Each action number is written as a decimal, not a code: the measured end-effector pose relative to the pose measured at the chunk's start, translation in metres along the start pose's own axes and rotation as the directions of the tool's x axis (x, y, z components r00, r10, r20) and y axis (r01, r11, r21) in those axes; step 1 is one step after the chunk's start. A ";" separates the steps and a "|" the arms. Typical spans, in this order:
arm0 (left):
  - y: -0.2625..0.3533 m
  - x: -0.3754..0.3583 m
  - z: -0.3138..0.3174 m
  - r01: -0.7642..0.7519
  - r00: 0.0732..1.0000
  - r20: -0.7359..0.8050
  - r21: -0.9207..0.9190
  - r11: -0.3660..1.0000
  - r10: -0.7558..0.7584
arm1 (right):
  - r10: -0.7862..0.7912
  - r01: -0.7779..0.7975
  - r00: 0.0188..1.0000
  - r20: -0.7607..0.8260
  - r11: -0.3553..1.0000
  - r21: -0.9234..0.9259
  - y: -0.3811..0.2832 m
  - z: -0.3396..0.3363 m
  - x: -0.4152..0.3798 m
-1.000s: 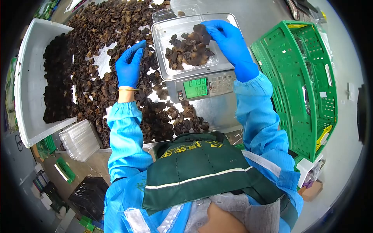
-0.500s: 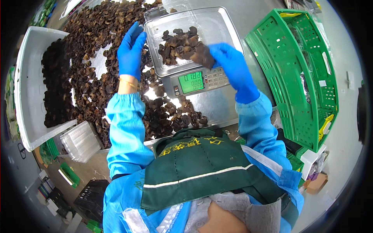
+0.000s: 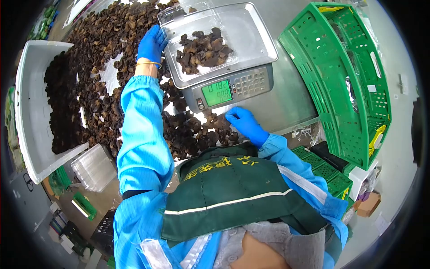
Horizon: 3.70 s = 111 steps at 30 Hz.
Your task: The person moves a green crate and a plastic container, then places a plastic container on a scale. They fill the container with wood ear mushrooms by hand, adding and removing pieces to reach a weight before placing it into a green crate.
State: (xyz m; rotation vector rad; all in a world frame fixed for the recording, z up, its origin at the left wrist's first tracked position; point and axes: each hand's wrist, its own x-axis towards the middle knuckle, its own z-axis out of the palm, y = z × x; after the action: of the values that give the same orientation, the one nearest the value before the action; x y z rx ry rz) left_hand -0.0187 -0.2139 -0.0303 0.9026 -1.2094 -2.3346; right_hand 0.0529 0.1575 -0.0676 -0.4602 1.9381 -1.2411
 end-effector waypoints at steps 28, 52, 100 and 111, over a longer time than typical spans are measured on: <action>0.035 -0.071 0.027 -0.347 0.935 0.210 0.388 0.854 0.285 | 0.072 -0.075 0.997 0.037 0.990 0.121 -0.119 -0.032 0.034; -0.042 -0.137 0.005 0.099 0.990 0.074 0.227 0.969 -0.118 | 0.082 -0.025 0.973 -0.214 0.966 0.258 -0.103 -0.067 0.104; 0.006 -0.149 0.026 -0.674 0.590 0.606 0.734 -0.087 0.534 | -0.436 0.768 0.479 -0.762 0.629 0.122 -0.158 -0.298 -0.031; -0.061 -0.173 0.093 -0.689 0.643 0.612 0.725 -0.002 0.460 | -0.113 0.126 0.900 -0.421 0.992 0.004 -0.034 -0.484 0.027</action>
State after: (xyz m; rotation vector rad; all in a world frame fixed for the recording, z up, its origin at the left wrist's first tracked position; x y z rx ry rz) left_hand 0.0429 -0.0249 0.0240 0.1900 -2.5329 -0.7910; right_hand -0.3389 0.4156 0.0604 -0.3158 2.2709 -1.5483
